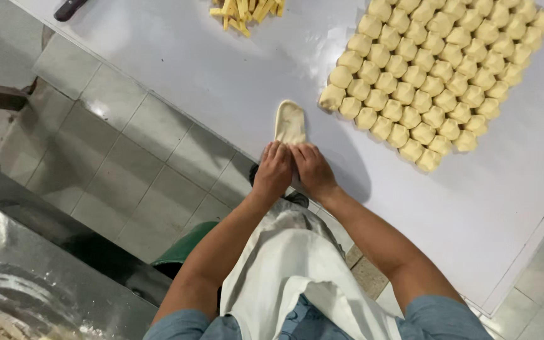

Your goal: The person cuts small blocks of dough with a knife, flattens them by hand, places a stick-like filling inside, and rolls the dough into a cylinder.

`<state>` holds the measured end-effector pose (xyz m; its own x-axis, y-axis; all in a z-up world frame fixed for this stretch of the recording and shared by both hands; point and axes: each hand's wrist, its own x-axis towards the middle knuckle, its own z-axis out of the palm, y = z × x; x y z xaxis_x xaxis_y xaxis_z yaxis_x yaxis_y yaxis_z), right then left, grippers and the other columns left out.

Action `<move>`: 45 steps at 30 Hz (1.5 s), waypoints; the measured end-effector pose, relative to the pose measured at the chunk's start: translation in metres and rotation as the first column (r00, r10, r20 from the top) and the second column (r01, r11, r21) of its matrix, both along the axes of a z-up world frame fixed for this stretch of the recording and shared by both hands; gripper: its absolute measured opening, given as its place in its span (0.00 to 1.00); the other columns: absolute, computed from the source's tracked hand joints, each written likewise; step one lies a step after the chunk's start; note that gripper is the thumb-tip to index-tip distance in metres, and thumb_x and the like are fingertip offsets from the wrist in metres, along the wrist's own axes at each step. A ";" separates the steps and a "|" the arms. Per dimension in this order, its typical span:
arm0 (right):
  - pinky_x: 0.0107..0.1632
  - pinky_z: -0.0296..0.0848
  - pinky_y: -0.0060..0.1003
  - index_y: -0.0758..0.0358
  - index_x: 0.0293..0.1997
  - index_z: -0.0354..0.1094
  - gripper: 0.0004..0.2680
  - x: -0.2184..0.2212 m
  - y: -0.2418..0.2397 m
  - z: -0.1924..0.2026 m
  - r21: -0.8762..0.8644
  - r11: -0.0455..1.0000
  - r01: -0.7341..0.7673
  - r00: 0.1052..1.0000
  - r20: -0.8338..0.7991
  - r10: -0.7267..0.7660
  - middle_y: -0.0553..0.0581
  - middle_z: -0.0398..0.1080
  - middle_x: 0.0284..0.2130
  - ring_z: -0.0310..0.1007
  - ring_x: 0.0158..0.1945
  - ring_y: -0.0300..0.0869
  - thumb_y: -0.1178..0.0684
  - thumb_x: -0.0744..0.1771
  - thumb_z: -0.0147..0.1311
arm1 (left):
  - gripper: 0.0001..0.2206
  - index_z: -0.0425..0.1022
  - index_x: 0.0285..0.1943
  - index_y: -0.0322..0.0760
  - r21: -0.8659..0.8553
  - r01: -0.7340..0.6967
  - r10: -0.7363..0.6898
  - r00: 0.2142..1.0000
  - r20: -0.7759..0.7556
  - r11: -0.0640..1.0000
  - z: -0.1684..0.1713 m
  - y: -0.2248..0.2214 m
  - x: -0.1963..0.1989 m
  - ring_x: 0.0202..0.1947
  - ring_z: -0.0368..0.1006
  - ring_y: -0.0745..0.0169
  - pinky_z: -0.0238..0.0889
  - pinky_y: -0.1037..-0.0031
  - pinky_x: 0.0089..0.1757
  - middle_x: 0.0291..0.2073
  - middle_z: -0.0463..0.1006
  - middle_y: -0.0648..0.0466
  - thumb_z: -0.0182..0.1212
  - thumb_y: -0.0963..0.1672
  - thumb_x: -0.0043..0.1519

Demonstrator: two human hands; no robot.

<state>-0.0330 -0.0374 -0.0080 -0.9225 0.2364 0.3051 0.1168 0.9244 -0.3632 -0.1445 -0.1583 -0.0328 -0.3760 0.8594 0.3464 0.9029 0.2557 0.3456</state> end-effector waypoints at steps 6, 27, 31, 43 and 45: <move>0.65 0.68 0.45 0.77 0.62 0.63 0.19 0.018 -0.038 0.004 0.283 0.958 0.045 0.992 0.100 -0.077 0.68 0.65 0.57 0.62 0.64 0.58 0.59 0.65 0.50 | 0.23 0.69 0.65 0.25 -0.012 0.006 -0.006 1.000 0.014 1.000 0.024 -0.034 0.024 0.67 0.61 0.37 0.54 0.50 0.63 0.64 0.69 0.35 0.55 0.44 0.62; 0.53 0.71 0.46 0.64 0.52 0.73 0.11 -0.059 0.026 0.077 -0.250 0.894 0.372 0.923 0.204 -0.327 0.61 0.71 0.48 0.71 0.52 0.55 0.54 0.65 0.58 | 0.08 0.83 0.39 0.37 0.101 -0.569 0.449 0.735 0.509 0.816 -0.038 0.111 -0.316 0.39 0.76 0.46 0.68 0.60 0.43 0.36 0.80 0.46 0.67 0.46 0.60; 0.53 0.72 0.45 0.63 0.51 0.74 0.10 -0.050 0.032 0.074 -0.276 0.871 0.407 0.908 0.222 -0.354 0.60 0.72 0.47 0.72 0.52 0.55 0.54 0.66 0.58 | 0.08 0.82 0.38 0.31 -0.170 -0.502 0.397 0.391 0.830 0.848 -0.036 0.055 -0.280 0.31 0.76 0.57 0.67 0.68 0.35 0.30 0.81 0.49 0.66 0.44 0.61; 0.45 0.77 0.37 0.61 0.56 0.73 0.12 -0.074 0.077 0.038 -0.548 0.749 0.372 0.927 0.172 -0.334 0.59 0.73 0.42 0.77 0.41 0.45 0.52 0.67 0.60 | 0.10 0.84 0.43 0.36 -0.260 -0.046 0.220 0.684 0.695 0.965 0.014 0.070 -0.131 0.41 0.77 0.49 0.70 0.62 0.44 0.38 0.80 0.46 0.66 0.46 0.59; 0.45 0.75 0.40 0.61 0.56 0.74 0.13 -0.081 0.084 0.023 -0.458 0.794 0.401 0.915 0.251 -0.317 0.59 0.74 0.39 0.75 0.39 0.47 0.52 0.66 0.63 | 0.08 0.83 0.41 0.37 -0.205 -0.123 0.224 0.769 0.598 0.971 0.009 0.073 -0.126 0.43 0.76 0.49 0.69 0.62 0.47 0.37 0.80 0.48 0.66 0.45 0.60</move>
<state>-0.1145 0.0465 0.0152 -0.7656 0.6384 -0.0795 0.4967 0.5080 -0.7037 -0.2700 -0.0848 -0.0240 -0.6123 0.7794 -0.1328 0.4464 0.4794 0.7555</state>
